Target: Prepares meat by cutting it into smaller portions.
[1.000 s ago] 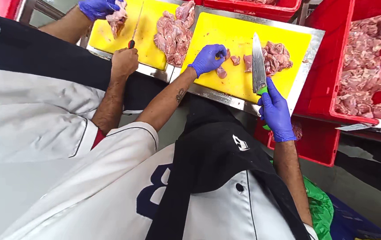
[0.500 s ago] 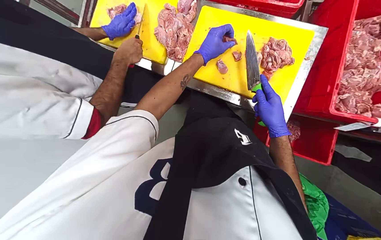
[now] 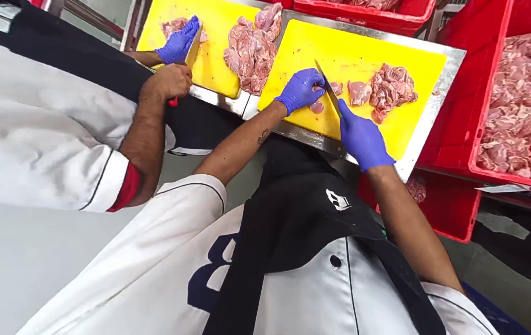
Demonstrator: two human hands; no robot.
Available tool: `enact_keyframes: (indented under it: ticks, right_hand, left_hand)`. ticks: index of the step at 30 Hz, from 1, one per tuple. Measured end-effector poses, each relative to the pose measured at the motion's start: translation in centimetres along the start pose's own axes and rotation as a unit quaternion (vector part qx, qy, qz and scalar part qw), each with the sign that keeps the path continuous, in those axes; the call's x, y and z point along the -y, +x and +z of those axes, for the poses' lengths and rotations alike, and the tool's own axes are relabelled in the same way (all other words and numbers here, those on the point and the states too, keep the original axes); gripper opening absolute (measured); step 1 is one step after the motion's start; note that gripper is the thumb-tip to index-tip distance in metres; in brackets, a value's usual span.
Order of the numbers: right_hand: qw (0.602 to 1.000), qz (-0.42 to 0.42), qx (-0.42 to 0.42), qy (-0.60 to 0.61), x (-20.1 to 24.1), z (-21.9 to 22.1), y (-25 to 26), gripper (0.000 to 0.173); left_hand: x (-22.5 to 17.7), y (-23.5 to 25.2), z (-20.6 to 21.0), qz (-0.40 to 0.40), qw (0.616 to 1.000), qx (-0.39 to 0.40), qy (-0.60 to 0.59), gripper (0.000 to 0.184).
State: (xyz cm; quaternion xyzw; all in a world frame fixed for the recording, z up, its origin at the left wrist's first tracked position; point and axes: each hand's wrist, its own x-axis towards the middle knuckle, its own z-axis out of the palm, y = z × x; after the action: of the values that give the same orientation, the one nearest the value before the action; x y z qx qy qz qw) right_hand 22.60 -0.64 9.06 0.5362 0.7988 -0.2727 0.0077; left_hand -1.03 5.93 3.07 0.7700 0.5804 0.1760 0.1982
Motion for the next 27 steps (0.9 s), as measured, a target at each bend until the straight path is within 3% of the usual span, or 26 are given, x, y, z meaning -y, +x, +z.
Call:
enact_keyframes:
  ticks: [4,7,10,13,17,20,21,22,24,25,26,27]
  right_hand:
    - [0.999,-0.012,-0.035,0.039,0.4,0.9,3.9,0.052]
    - [0.999,-0.003,0.012,0.035,-1.5,0.5,0.9,0.052]
    - [0.996,-0.001,0.039,0.083,-4.3,-0.3,-3.8,0.050]
    - [0.978,0.009,-0.010,0.209,-6.0,-0.7,-6.5,0.048]
    - [0.927,0.054,-0.090,0.361,-6.5,-1.5,-8.1,0.050]
    - [0.914,0.076,-0.108,0.385,-6.8,-0.9,-8.9,0.051]
    - [0.914,0.078,-0.103,0.384,-6.9,-0.5,-9.1,0.051]
    - [0.916,0.075,-0.095,0.383,-6.9,0.1,-9.2,0.050]
    - [0.921,0.071,-0.072,0.375,-6.5,1.4,-9.6,0.050]
    - [0.926,0.069,-0.060,0.366,-6.1,2.0,-9.7,0.050]
    - [0.932,0.066,-0.048,0.354,-5.6,2.4,-9.8,0.049]
    - [0.937,0.063,-0.037,0.343,-5.2,2.8,-9.8,0.049]
  left_hand:
    - [0.0,0.9,-0.9,-0.007,1.000,0.019,0.006,0.021]
    - [1.2,2.2,-2.6,-0.090,0.995,0.027,0.029,0.024]
    - [1.7,2.5,-3.7,-0.146,0.989,0.017,-0.028,0.029]
    - [-1.6,-0.6,-1.6,-0.051,0.991,0.111,-0.051,0.032]
    - [-5.8,-4.4,1.3,0.099,0.968,0.231,0.019,0.024]
    - [-6.2,-0.7,-3.1,0.135,0.930,0.323,-0.108,0.025]
    - [-6.0,1.4,-5.2,0.112,0.936,0.287,-0.173,0.027]
    - [-5.5,3.9,-7.0,0.068,0.955,0.191,-0.215,0.033]
    - [-4.3,9.4,-8.8,-0.064,0.978,-0.051,-0.191,0.047]
    - [-4.0,11.7,-8.9,-0.099,0.974,-0.125,-0.163,0.045]
    - [-4.2,13.0,-8.3,-0.076,0.978,-0.140,-0.132,0.041]
    - [-5.0,13.1,-7.0,-0.003,0.990,-0.100,-0.104,0.035]
